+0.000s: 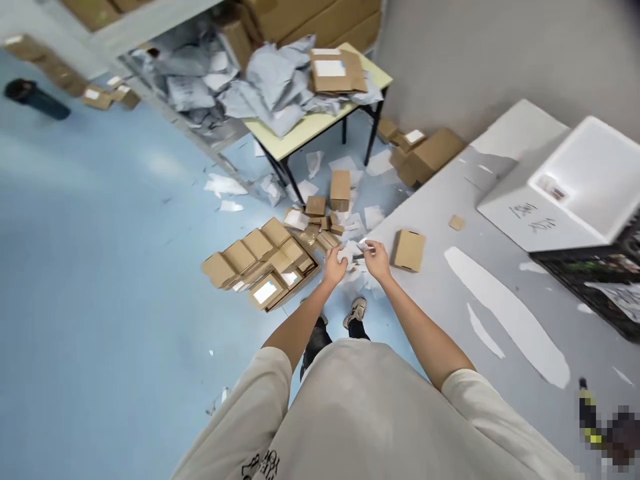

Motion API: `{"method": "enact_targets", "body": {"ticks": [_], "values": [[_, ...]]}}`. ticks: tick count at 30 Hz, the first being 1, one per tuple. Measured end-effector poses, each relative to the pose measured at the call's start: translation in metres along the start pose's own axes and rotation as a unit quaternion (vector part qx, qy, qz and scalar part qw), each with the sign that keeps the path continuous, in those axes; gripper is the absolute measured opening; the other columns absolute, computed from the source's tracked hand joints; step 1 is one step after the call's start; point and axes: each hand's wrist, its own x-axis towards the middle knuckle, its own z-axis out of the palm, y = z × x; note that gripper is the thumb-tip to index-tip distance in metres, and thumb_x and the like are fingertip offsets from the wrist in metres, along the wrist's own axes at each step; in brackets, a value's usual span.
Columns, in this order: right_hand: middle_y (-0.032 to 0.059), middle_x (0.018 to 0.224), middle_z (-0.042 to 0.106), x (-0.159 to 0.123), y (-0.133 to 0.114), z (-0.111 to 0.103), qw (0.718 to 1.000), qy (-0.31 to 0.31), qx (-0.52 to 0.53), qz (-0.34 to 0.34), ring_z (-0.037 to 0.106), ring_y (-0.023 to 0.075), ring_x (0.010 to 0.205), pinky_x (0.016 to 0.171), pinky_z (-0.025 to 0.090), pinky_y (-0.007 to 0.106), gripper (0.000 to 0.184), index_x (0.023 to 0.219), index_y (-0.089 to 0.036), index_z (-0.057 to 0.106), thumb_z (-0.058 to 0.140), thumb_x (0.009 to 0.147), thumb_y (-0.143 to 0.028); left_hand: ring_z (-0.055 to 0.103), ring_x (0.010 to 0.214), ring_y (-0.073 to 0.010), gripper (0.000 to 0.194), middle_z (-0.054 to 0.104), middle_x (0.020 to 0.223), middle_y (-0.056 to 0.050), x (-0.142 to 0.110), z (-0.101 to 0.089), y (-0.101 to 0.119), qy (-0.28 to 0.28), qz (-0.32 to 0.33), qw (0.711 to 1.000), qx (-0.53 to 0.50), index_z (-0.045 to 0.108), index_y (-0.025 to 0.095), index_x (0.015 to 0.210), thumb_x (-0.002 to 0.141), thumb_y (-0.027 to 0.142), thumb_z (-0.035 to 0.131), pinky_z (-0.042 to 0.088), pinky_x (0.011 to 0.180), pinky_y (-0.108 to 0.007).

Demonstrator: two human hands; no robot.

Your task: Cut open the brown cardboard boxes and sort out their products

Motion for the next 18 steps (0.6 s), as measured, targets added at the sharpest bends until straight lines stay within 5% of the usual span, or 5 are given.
{"method": "enact_targets", "body": {"ticks": [12,18], "values": [[0.0072,0.11,0.072,-0.053,-0.112,0.31,0.953,-0.298,0.0,-0.046,0.067,0.0198,0.095,0.098,0.052,0.037,0.029,0.105,-0.02,0.071,0.055,0.082,-0.024,0.053,0.127,-0.0234,0.036,0.061,0.122,-0.008,-0.054,-0.252,-0.211,0.22,-0.173,0.96,0.021,0.06,0.024,0.113,0.082,0.008,0.053,0.039,0.115,-0.041],[0.0073,0.111,0.075,-0.081,-0.131,0.435,0.922,-0.385,-0.011,-0.032,0.067,0.0177,0.1,0.099,0.05,0.031,0.03,0.109,-0.018,0.072,0.055,0.085,-0.025,0.039,0.142,-0.0272,0.039,0.048,0.139,-0.015,-0.068,-0.317,-0.298,0.303,-0.243,0.92,0.042,0.056,0.021,0.119,0.082,0.009,0.054,0.029,0.121,-0.046]]}}
